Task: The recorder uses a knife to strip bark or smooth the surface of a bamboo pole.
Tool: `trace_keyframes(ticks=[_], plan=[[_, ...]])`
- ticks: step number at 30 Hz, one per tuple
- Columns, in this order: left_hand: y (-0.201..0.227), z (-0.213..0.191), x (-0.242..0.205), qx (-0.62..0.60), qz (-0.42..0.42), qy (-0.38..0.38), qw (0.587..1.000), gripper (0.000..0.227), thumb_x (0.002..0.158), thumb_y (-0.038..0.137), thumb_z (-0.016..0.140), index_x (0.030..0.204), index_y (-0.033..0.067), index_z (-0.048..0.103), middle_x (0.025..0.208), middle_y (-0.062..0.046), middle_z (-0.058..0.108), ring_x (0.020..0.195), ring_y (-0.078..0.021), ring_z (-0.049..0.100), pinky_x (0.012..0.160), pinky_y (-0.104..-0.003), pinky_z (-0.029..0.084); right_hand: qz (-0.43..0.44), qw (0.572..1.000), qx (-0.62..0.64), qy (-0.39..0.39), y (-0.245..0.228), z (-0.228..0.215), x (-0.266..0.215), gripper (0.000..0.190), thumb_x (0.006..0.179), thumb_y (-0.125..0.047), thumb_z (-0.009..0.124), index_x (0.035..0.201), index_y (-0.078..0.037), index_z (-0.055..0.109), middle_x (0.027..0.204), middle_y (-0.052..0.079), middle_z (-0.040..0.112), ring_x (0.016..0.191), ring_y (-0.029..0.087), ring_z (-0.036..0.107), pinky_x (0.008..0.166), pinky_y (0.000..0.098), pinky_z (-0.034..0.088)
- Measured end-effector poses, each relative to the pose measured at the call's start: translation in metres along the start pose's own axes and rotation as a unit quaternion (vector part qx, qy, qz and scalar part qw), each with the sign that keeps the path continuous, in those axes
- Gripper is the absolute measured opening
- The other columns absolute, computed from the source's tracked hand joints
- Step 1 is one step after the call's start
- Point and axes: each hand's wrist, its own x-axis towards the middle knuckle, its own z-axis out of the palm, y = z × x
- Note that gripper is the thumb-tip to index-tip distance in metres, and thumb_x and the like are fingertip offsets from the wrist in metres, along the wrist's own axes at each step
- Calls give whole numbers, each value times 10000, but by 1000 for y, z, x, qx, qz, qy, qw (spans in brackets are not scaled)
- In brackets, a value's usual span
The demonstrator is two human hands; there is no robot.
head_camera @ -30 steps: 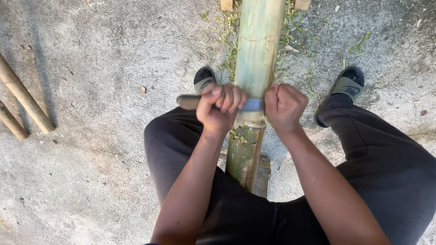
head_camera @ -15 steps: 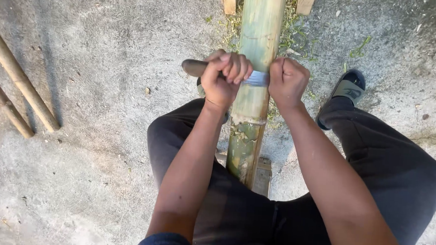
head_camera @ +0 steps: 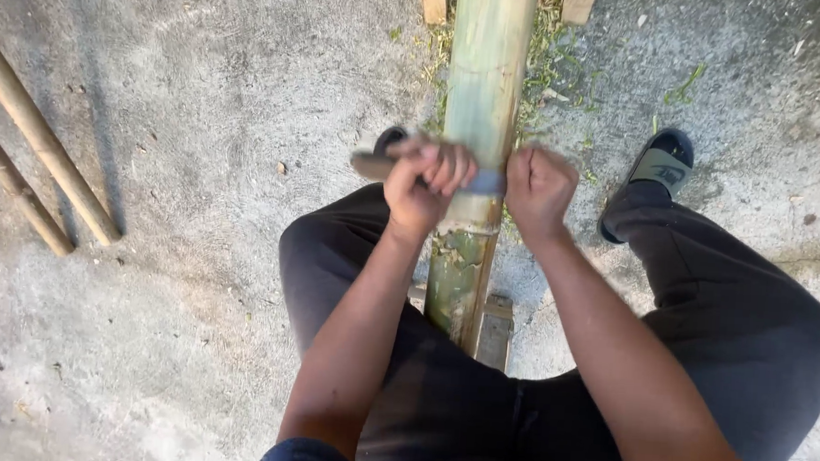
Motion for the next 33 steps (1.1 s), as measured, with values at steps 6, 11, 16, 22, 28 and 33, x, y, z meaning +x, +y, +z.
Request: trace_keyframes(ticks=[6, 11, 16, 22, 28, 33], plan=[[4, 3, 5, 43, 14, 12, 999, 390, 969, 217, 513, 625, 123, 355, 545, -13, 326, 539, -176, 347, 647, -369, 380, -8, 1000, -12, 3, -11, -5, 1, 372, 985, 3, 591, 632, 21, 476, 560, 113, 430, 466, 191, 424, 483, 366, 325], [4, 14, -19, 49, 3, 31, 998, 385, 950, 225, 517, 626, 121, 338, 542, -16, 316, 534, -179, 356, 656, -385, 391, 10, 1000, -5, -6, -6, -10, -21, 365, 1000, 6, 575, 644, 18, 496, 564, 108, 456, 468, 195, 441, 473, 368, 330], [3, 8, -10, 40, 15, 21, 999, 395, 939, 247, 516, 611, 135, 327, 540, -17, 318, 541, -186, 360, 671, -389, 402, -6, 1000, -24, -13, -3, -8, -11, 408, 966, -3, 593, 577, -2, 468, 513, 89, 430, 422, 189, 411, 437, 374, 324], [-5, 0, -38, 16, 2, 29, 999, 380, 947, 246, 517, 626, 135, 347, 555, -14, 320, 561, -191, 354, 686, -383, 389, -1, 1000, -2, -26, 14, -3, -42, 420, 1009, -23, 600, 599, -60, 515, 524, 37, 473, 433, 138, 442, 396, 314, 319], [1, 1, -10, 25, 1, 60, 998, 373, 951, 245, 513, 630, 132, 360, 550, -18, 328, 549, -201, 352, 685, -384, 391, -11, 999, -28, -29, 19, 5, -11, 437, 986, -16, 586, 560, -84, 519, 476, 23, 482, 394, 114, 454, 369, 311, 322], [-4, -7, -38, -4, 13, 64, 998, 386, 959, 237, 506, 633, 135, 327, 534, -16, 306, 513, -184, 331, 638, -381, 387, -33, 998, -58, -17, -26, -21, -31, 367, 999, -16, 575, 632, -21, 558, 536, 94, 492, 447, 182, 504, 433, 349, 368]])
